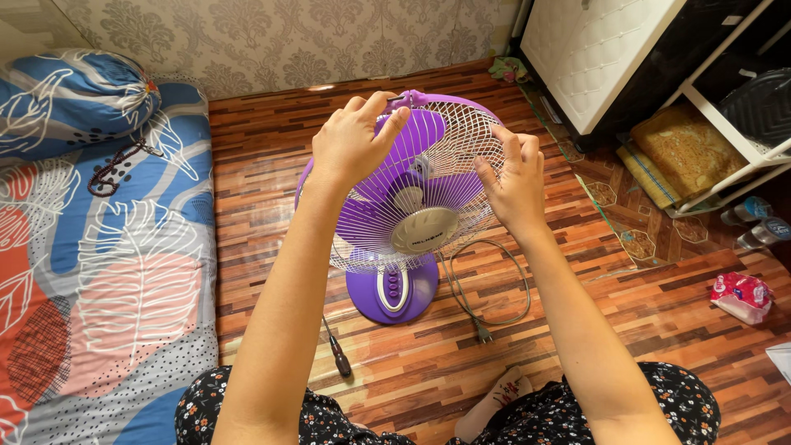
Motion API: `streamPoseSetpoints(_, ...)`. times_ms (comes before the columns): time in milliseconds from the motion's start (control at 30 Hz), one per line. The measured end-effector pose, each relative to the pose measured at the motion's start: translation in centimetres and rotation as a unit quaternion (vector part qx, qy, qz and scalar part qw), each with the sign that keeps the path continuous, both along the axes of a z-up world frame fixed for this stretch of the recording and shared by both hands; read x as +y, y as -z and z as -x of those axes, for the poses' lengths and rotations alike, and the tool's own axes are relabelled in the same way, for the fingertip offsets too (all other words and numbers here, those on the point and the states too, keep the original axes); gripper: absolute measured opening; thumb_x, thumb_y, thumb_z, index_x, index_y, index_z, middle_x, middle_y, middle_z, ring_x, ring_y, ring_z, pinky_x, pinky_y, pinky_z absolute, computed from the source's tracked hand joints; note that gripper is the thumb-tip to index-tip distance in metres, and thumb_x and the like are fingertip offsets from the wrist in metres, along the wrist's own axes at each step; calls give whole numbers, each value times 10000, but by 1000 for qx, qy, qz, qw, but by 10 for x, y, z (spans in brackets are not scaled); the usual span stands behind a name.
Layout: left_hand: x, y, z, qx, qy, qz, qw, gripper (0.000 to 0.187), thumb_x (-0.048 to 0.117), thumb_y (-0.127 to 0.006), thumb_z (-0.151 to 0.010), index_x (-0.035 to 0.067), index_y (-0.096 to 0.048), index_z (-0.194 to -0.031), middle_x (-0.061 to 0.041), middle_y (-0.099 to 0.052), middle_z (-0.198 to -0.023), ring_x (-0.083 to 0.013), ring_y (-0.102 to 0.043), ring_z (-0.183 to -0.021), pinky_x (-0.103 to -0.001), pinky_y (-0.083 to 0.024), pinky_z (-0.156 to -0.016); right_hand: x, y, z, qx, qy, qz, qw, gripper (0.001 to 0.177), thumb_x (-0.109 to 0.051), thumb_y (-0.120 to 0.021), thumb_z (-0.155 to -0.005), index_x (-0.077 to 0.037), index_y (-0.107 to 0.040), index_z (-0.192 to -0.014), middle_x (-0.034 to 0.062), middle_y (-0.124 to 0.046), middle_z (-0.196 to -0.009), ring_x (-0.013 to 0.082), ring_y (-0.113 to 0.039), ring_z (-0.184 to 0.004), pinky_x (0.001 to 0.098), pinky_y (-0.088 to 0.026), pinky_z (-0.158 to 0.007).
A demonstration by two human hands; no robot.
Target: The person reassembles a purple electric fan by aligning and securing the front grille to the base. They use a screwdriver to tighten a screw at the top of the fan head, then adjust the grille and cord before finishing.
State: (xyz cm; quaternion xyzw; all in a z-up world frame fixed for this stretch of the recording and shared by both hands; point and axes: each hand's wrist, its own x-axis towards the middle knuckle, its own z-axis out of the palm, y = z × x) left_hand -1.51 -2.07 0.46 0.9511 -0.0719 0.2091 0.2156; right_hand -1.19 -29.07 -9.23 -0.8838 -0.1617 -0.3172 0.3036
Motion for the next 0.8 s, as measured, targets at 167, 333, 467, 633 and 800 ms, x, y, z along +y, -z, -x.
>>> streamPoseSetpoints(167,2,2,0,-21,1,6,1000,584,680,-434,-981,245,-627,-1319,-46,-682,-1163,-295,-643,-1119,-496,-524,-879,2,2,0,0,3,-8,1000,528,-467,-639,-1042,-187,-513,-1471,106,-481,-1277,305,-478,-1151,480,-432,-1005)
streamPoseSetpoints(333,0,3,0,-25,3,4,1000,578,676,-431,-984,250,-625,-1324,-40,-684,-1152,-283,-647,-1112,-489,-525,-878,-1,5,2,4,4,-22,1000,536,-475,-644,-1036,-187,-523,-1472,103,-482,-1274,307,-477,-1157,482,-428,-1018)
streamPoseSetpoints(467,-1,3,2,-33,7,2,999,578,673,-434,-990,244,-624,-1327,-40,-685,-1149,-283,-645,-1114,-488,-526,-872,-1,7,2,-2,2,-28,1000,541,-494,-637,-1038,-186,-531,-1469,100,-485,-1270,306,-477,-1166,489,-417,-1040)
streamPoseSetpoints(633,0,6,1,-34,10,5,999,571,667,-430,-994,246,-629,-1325,-33,-690,-1137,-280,-646,-1120,-485,-526,-873,-3,8,4,4,6,-26,1000,552,-517,-618,-1045,-185,-525,-1475,105,-482,-1256,302,-472,-1158,495,-406,-1048)
streamPoseSetpoints(800,13,15,-3,-90,25,27,995,542,631,-430,-1020,222,-640,-1307,-59,-685,-1169,-278,-644,-1130,-489,-531,-838,-13,13,-2,-3,-38,-28,999,624,-538,-615,-1049,-147,-467,-1511,99,-495,-1310,299,-472,-1238,495,-386,-1061)
